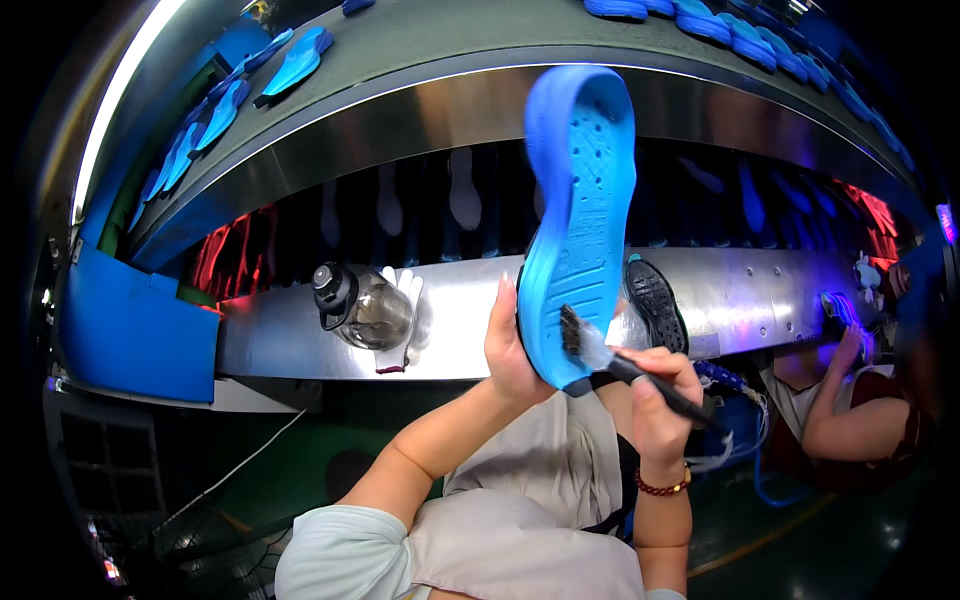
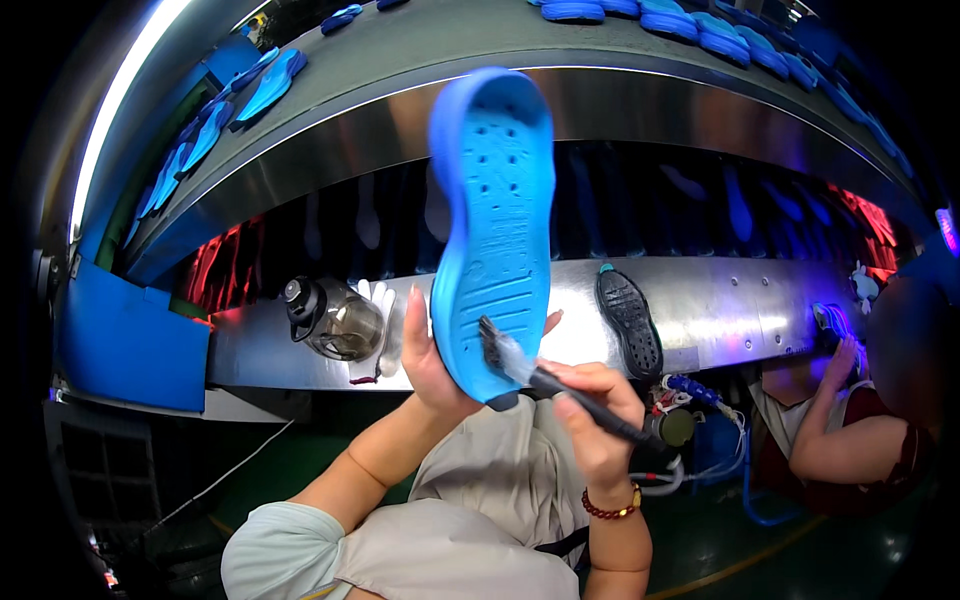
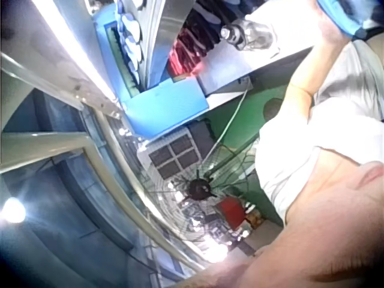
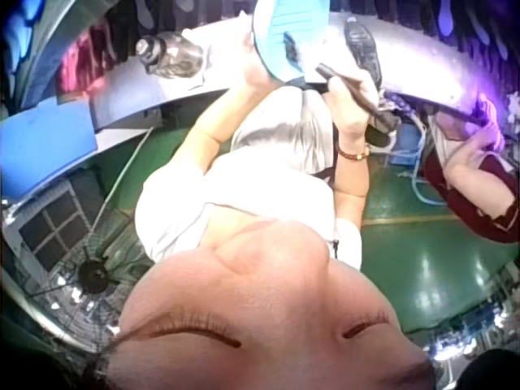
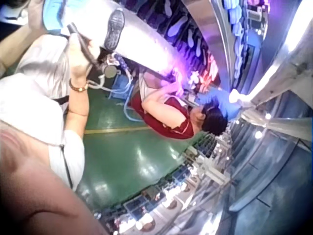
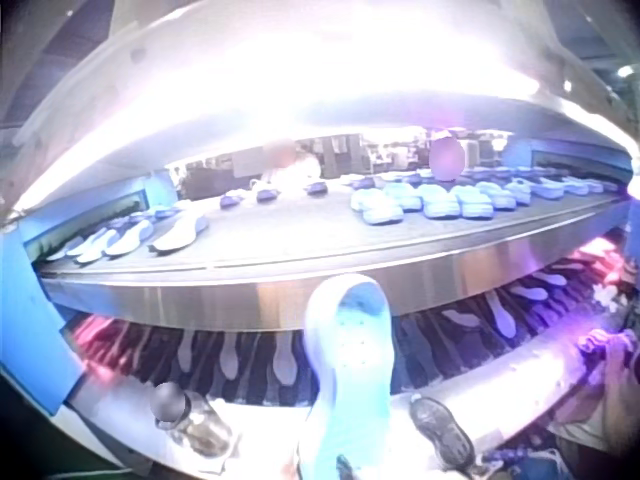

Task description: The person repeatedly picks up blue slide sandals from a conveyor belt and scrubs the soles with a brush. They handle the slides one at a time, scrubbing the bottom surface before placing them back on the moving belt.

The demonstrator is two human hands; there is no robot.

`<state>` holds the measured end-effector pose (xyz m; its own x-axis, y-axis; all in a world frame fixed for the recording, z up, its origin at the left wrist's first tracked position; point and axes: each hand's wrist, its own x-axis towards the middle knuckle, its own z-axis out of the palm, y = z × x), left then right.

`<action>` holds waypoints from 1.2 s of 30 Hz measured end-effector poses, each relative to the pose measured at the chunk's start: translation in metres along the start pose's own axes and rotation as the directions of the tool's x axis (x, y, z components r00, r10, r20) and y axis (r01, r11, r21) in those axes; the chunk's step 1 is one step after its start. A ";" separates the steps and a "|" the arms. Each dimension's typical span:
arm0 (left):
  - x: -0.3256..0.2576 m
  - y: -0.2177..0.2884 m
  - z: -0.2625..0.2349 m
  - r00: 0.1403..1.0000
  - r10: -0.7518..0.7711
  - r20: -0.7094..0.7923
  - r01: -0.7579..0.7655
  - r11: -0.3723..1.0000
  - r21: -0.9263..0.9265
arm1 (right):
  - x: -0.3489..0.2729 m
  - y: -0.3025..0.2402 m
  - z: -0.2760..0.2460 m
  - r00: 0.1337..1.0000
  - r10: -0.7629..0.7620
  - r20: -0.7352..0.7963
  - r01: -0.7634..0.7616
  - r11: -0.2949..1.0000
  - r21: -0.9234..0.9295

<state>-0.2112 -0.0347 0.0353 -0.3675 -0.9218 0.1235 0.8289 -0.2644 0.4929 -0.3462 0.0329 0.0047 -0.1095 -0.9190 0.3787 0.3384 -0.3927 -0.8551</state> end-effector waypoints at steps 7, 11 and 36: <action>0.009 0.003 -0.020 0.989 -0.090 -0.115 0.088 0.996 -0.020 | 0.005 -0.017 0.001 0.998 0.003 0.055 0.008 0.979 -0.202; 0.011 0.001 -0.024 0.989 -0.136 -0.062 0.132 0.989 -0.067 | 0.009 -0.020 0.002 0.975 -0.004 0.223 0.094 0.914 -0.395; 0.024 0.015 -0.010 0.562 -0.796 -0.227 0.827 0.529 0.191 | 0.024 -0.045 -0.042 0.736 0.189 0.650 0.255 0.812 -0.525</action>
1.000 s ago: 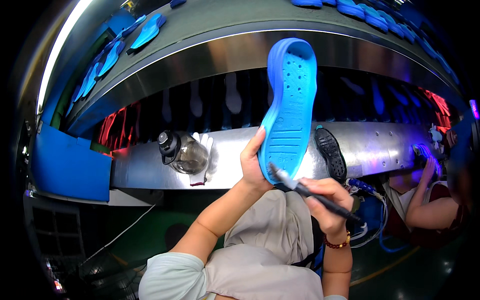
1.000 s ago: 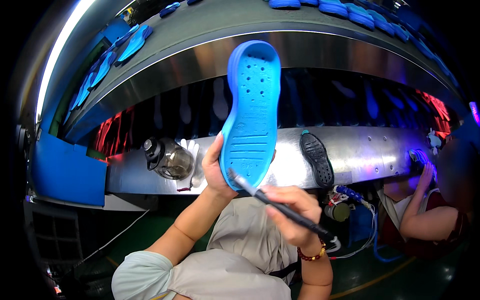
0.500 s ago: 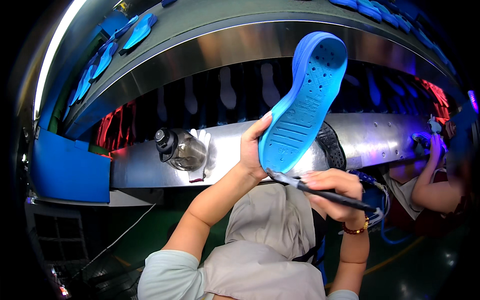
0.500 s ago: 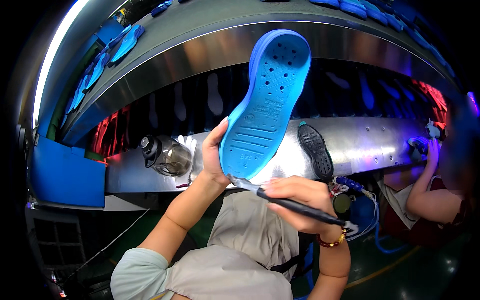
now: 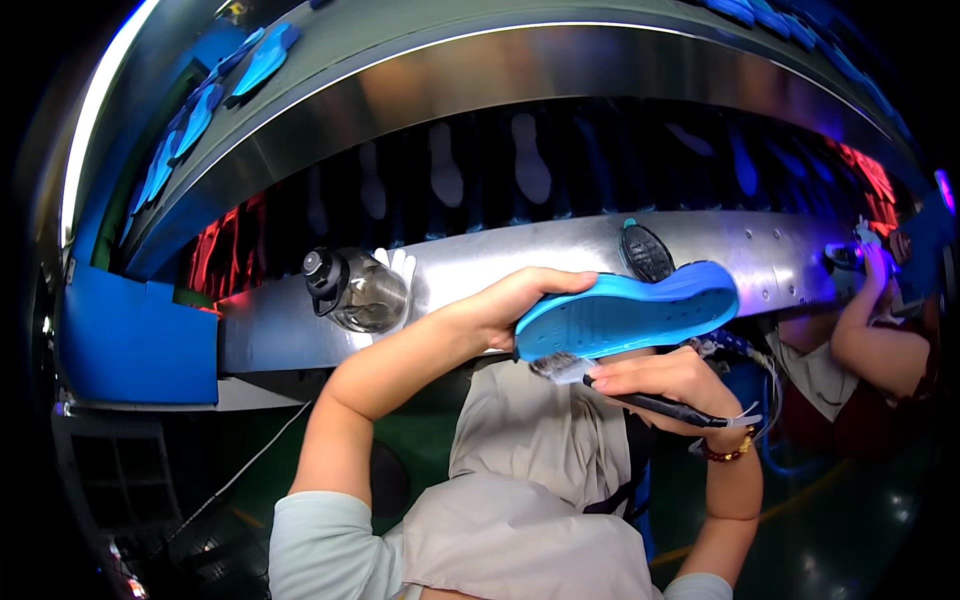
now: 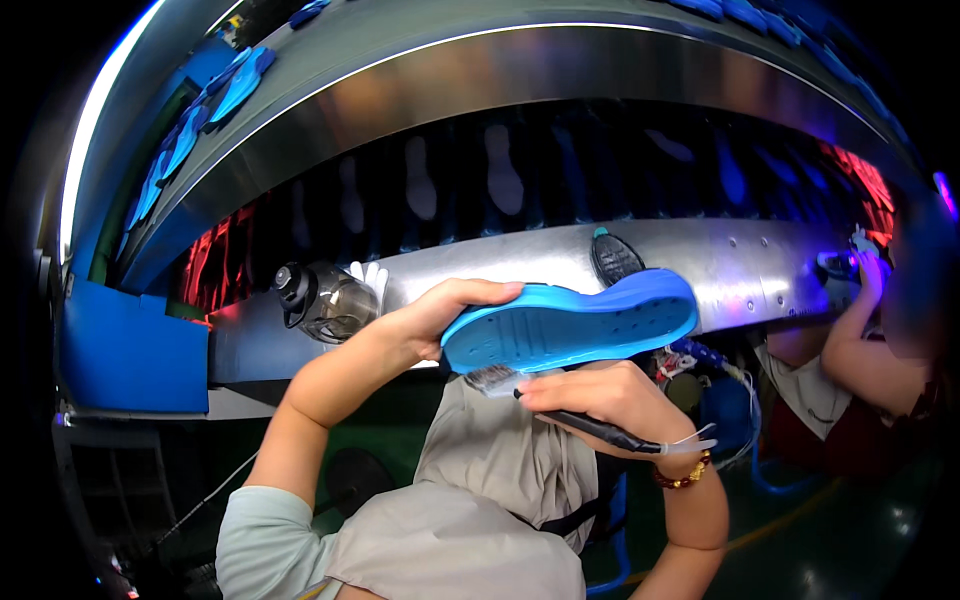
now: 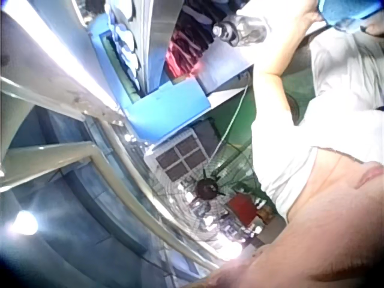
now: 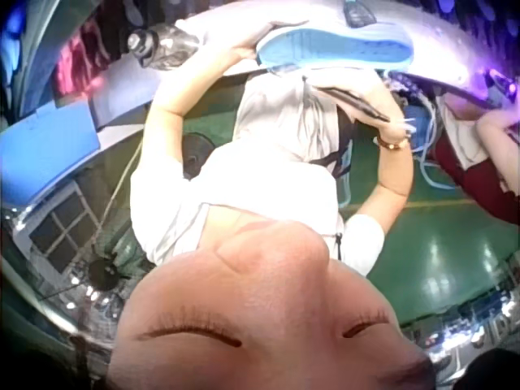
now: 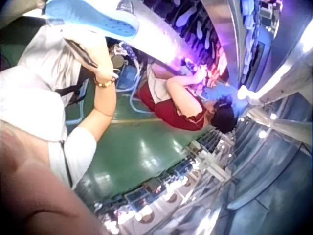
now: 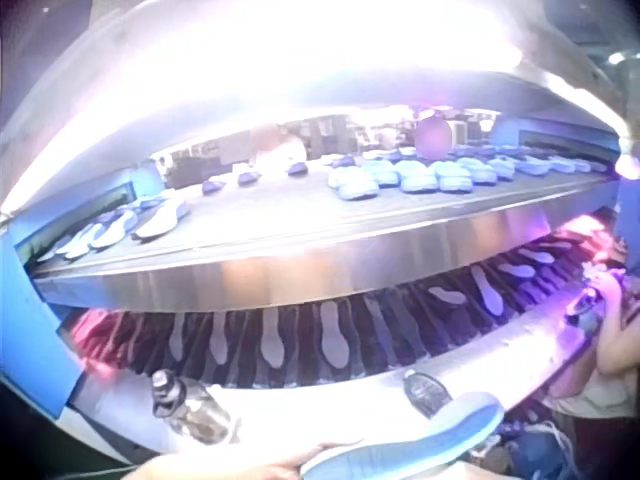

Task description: The person repeatedly picks up blue slide sandals from a conveyor belt and scrubs the soles with a brush. They handle the slides one at a time, scrubbing the bottom surface before placing them back on the moving belt.

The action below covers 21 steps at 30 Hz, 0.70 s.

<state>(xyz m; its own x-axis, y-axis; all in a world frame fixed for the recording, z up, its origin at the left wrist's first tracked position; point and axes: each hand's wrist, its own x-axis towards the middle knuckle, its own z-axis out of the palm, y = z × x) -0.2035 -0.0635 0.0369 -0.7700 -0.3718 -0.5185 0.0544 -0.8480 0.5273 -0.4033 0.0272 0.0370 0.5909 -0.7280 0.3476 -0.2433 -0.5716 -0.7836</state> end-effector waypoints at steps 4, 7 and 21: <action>-0.003 0.000 -0.005 0.995 -0.094 -0.034 0.096 0.992 0.079 | -0.007 -0.001 -0.017 0.994 0.097 -0.047 -0.097 0.995 0.016; 0.000 -0.002 -0.001 0.994 -0.089 -0.071 0.107 0.942 0.319 | -0.018 0.011 -0.006 0.987 0.122 0.100 -0.123 0.992 -0.004; 0.017 -0.023 -0.038 0.999 0.025 0.036 -0.023 0.998 -0.065 | -0.035 0.031 -0.016 0.924 0.352 -0.148 -0.252 0.852 0.458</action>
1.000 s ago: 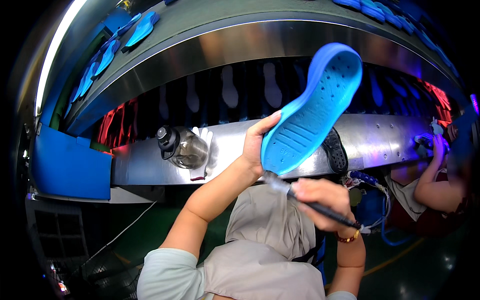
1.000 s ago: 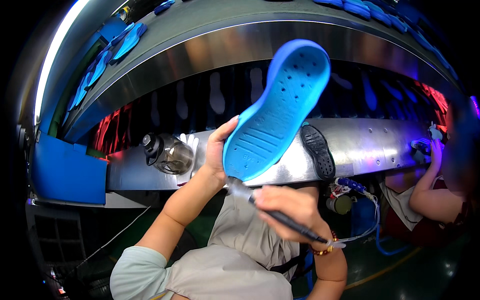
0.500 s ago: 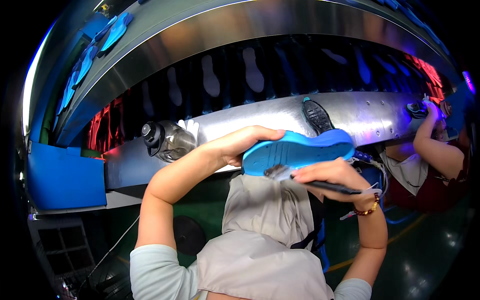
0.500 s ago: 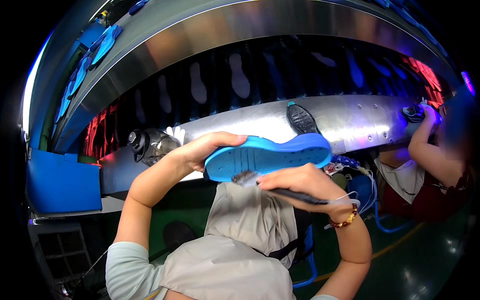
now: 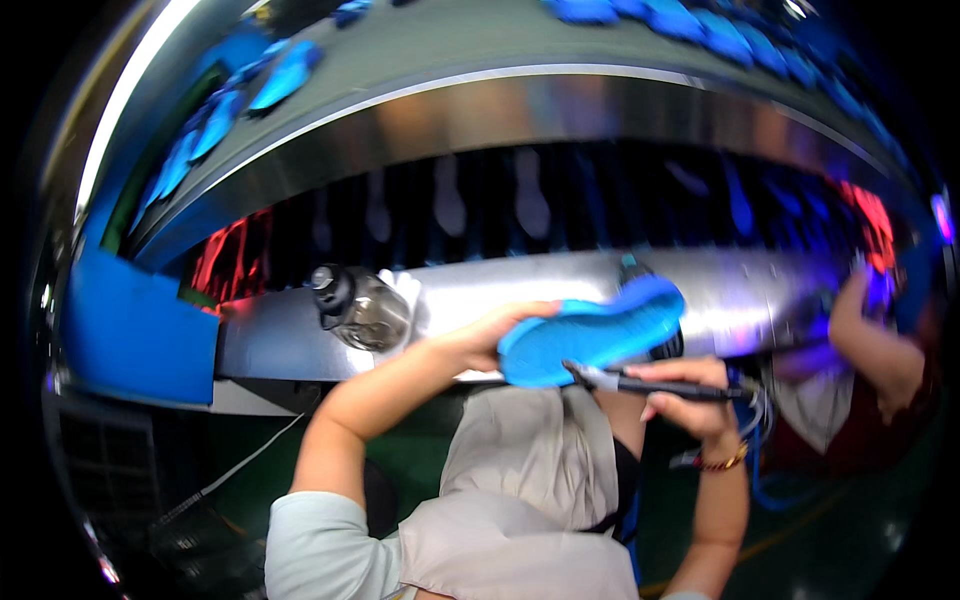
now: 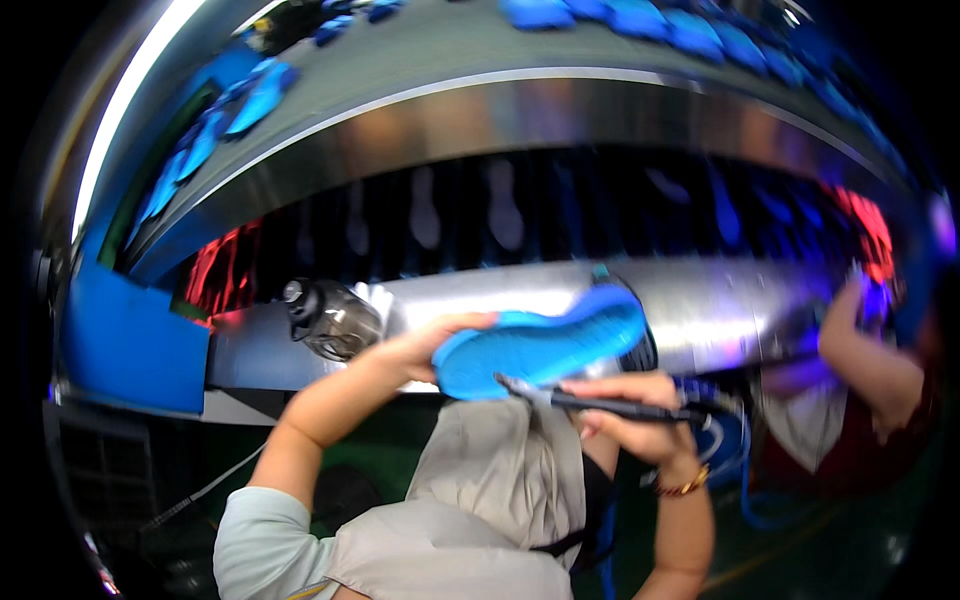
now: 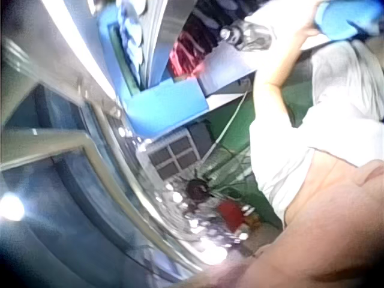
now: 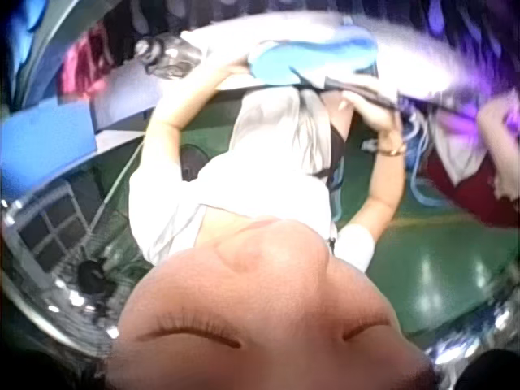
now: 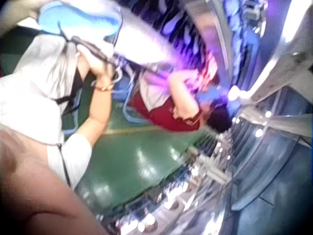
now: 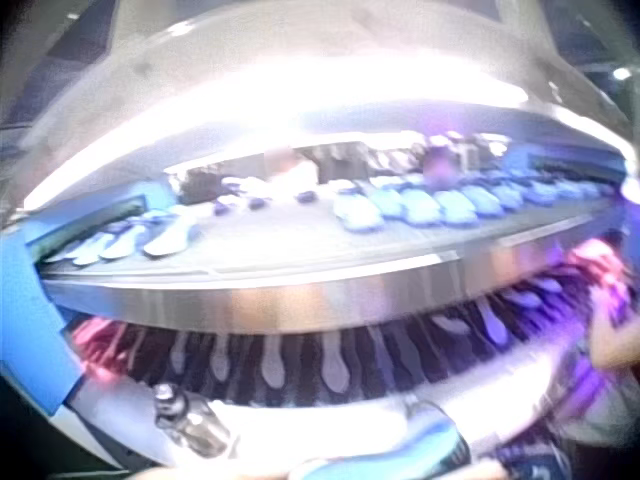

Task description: The person repeatedly picks up blue slide sandals from a conveyor belt and scrubs the soles with a brush. They handle the slides one at a time, scrubbing the bottom surface before placing them back on the moving belt.

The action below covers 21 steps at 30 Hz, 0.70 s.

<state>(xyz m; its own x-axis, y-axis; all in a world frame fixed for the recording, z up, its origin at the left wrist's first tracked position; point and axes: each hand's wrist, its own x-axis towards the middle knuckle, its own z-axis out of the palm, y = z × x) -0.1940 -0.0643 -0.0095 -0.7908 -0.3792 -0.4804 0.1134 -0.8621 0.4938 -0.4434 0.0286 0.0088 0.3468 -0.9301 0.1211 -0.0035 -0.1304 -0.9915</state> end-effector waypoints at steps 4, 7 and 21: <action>0.028 -0.017 0.004 0.997 0.035 0.065 -0.020 0.978 -0.210 | 0.011 0.050 -0.013 0.941 0.044 -0.337 0.008 0.988 0.151; 0.027 -0.013 0.004 0.996 0.078 0.049 -0.066 0.973 -0.222 | 0.010 0.068 -0.042 0.700 -0.139 -0.701 0.047 0.988 -0.149; -0.072 0.156 0.045 0.441 0.846 0.298 -0.883 0.469 -0.025 | -0.035 0.062 -0.001 0.814 -0.059 -0.577 0.319 0.877 0.360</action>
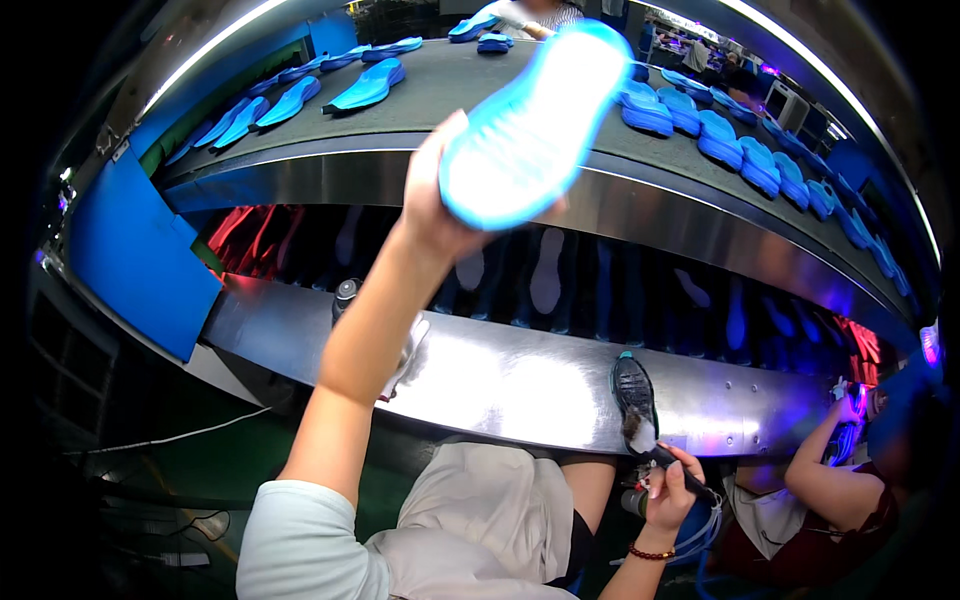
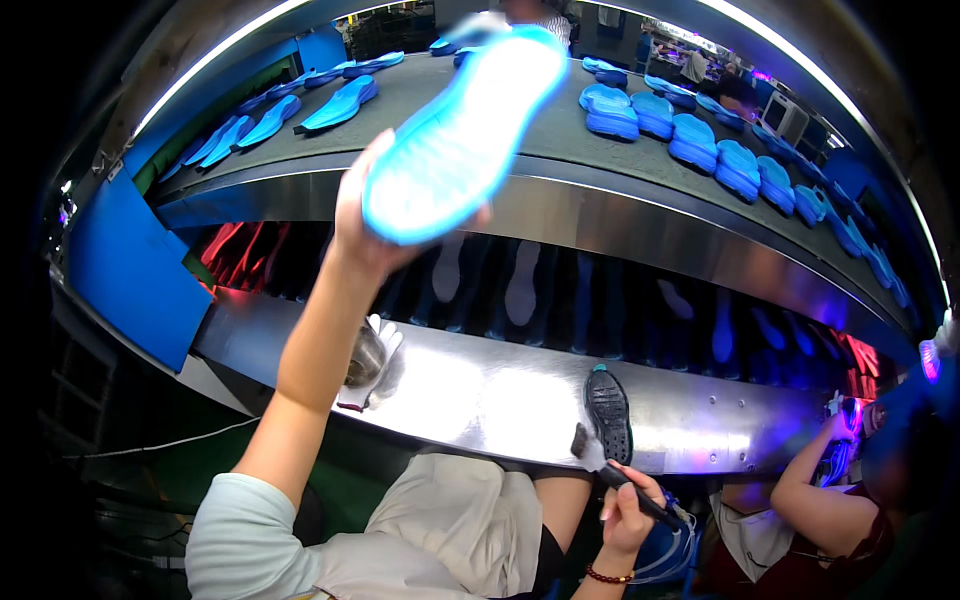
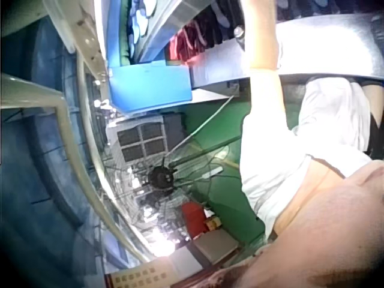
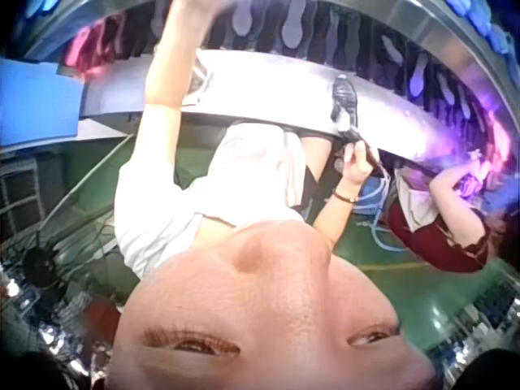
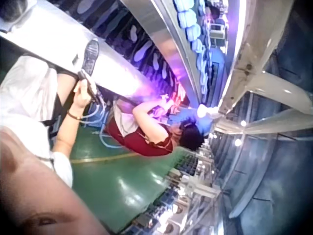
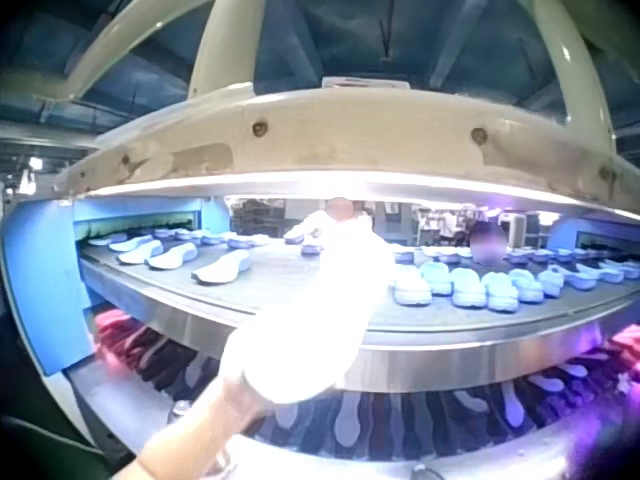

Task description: The person repeatedly picks up blue slide sandals from a conveyor belt and scrubs the soles with a brush. They handle the slides one at a time, scrubbing the bottom surface before placing them back on the moving belt.

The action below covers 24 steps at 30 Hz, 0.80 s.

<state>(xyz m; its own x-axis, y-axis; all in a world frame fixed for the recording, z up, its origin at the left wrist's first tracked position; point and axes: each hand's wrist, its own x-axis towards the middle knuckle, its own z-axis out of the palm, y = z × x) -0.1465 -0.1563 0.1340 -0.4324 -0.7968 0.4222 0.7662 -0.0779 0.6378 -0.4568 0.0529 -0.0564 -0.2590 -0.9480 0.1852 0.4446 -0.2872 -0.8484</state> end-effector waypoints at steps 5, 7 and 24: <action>0.069 0.016 -0.032 0.794 0.129 -0.595 -0.417 0.827 -0.377 | -0.004 0.015 -0.002 0.991 0.099 -0.094 -0.090 0.991 0.096; 0.090 -0.013 -0.025 0.842 0.111 -0.528 -0.230 0.959 -0.166 | -0.008 0.017 -0.012 0.980 0.110 -0.168 -0.095 0.991 0.098; 0.214 -0.100 -0.040 0.968 0.218 -0.121 0.211 -0.458 0.863 | -0.014 0.024 -0.036 0.910 0.247 -0.332 -0.195 0.964 0.182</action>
<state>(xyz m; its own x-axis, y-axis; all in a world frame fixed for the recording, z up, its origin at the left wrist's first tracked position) -0.2964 -0.3430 0.1350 -0.1943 -0.8611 0.4699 -0.8527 0.3850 0.3531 -0.4736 0.0644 -0.0976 -0.4110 -0.8882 -0.2055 0.6350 -0.1172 -0.7636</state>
